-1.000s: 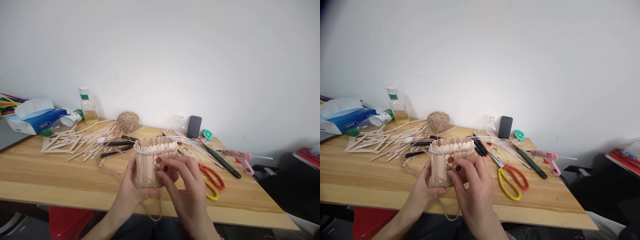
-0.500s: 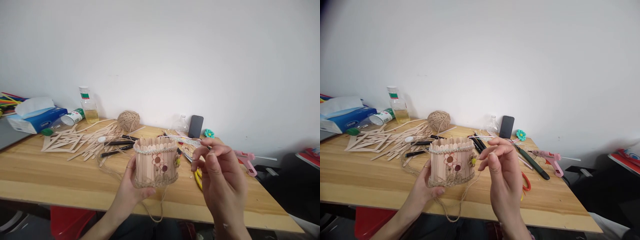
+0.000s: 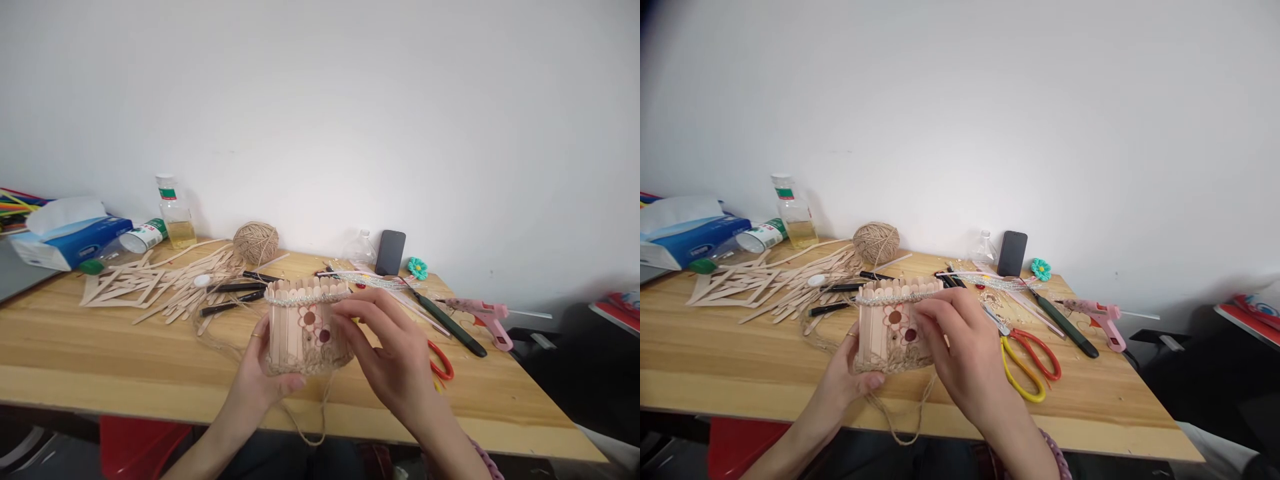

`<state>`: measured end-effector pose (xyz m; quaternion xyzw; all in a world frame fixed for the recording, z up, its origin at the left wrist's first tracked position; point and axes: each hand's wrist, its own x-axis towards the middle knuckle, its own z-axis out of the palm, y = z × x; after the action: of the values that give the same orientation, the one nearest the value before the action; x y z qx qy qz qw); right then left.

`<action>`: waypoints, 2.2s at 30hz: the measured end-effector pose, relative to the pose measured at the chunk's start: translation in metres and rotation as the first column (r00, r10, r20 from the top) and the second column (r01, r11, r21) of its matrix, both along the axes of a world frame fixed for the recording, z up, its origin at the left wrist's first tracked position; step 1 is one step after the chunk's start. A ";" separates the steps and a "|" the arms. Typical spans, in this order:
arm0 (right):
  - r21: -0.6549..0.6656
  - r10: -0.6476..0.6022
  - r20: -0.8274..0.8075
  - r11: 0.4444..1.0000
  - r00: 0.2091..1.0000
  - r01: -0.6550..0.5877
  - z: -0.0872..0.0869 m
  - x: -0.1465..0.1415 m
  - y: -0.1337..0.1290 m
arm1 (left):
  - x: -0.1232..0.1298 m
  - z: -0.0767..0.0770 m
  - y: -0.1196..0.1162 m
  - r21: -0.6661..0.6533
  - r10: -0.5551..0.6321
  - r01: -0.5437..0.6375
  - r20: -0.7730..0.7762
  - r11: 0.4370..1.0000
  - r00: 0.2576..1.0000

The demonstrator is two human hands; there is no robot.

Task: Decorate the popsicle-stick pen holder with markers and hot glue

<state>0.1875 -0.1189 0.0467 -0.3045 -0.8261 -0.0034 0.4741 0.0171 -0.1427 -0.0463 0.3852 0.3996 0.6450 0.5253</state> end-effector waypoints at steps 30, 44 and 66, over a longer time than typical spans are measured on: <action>-0.449 0.002 -0.472 0.860 0.881 -0.243 -0.010 0.019 0.024 | -0.011 0.033 0.025 -0.111 -0.121 0.122 0.015 0.986 0.993; -0.647 -0.136 -0.297 0.757 0.945 -0.095 -0.003 0.033 0.124 | -0.004 0.060 0.140 -0.004 -0.355 0.365 0.222 0.931 0.908; 0.069 -0.537 0.016 0.842 0.843 0.535 -0.030 0.025 0.168 | 0.027 0.076 0.173 -0.116 -0.444 0.556 0.479 0.823 0.757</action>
<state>0.2126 0.0489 0.0163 -0.5082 -0.7157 -0.1666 0.4491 0.0442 0.0304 0.0299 0.2559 0.2329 0.4924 0.7987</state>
